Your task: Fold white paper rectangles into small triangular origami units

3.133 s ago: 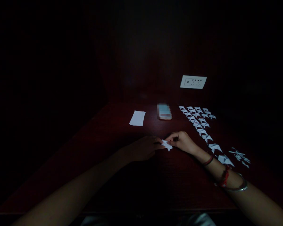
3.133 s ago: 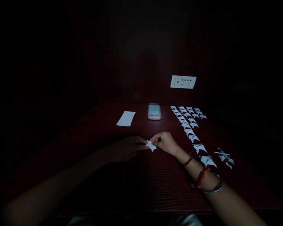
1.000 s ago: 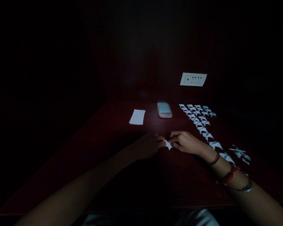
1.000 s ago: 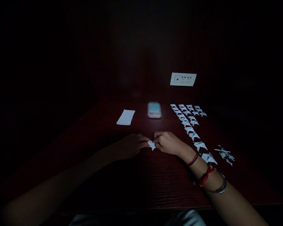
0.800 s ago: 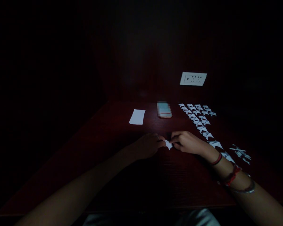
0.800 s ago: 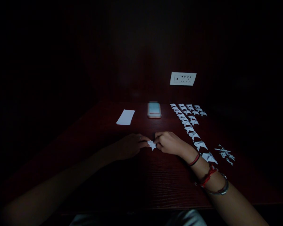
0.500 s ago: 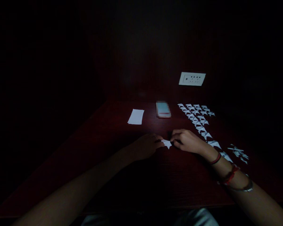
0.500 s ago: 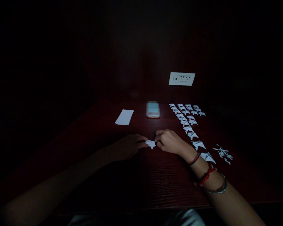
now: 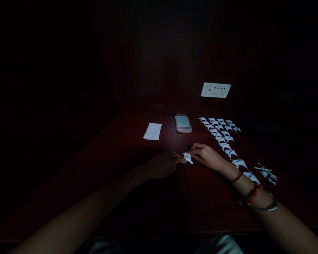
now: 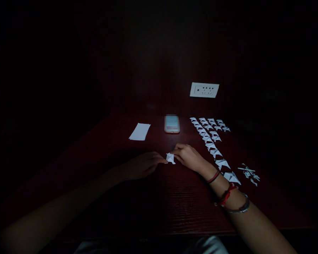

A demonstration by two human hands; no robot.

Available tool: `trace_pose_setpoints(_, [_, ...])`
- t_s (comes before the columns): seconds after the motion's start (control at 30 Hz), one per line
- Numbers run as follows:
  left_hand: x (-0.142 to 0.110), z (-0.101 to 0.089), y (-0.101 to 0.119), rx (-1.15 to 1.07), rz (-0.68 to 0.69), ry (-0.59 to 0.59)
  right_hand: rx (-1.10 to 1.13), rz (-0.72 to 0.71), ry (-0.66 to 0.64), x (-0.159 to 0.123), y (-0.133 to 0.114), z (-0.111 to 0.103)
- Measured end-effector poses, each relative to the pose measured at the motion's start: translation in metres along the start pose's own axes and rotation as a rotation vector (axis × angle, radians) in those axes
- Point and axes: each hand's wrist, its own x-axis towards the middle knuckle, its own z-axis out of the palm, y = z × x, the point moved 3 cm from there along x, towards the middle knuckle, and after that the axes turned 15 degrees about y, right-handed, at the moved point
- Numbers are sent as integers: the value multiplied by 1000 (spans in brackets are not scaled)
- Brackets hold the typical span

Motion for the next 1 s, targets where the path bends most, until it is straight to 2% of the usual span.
trace_pose_setpoints(0.17, [-1,3,-11,11,-56,81,-20,121,65,1,4,-3])
trace_pose_setpoints(0.37, [-5,11,-19,71,-38,67,58,226,-17,0,-1,-3])
trace_pose_setpoints(0.63, [-7,13,-17,108,16,57,198,210,-28,1,-10,1])
trace_pose_setpoints(0.9, [-4,10,-12,123,-2,65,169,256,-54,1,-8,-3])
trace_pose_setpoints(1.0, [-1,5,-10,129,-46,105,127,271,-66,-1,-8,-5])
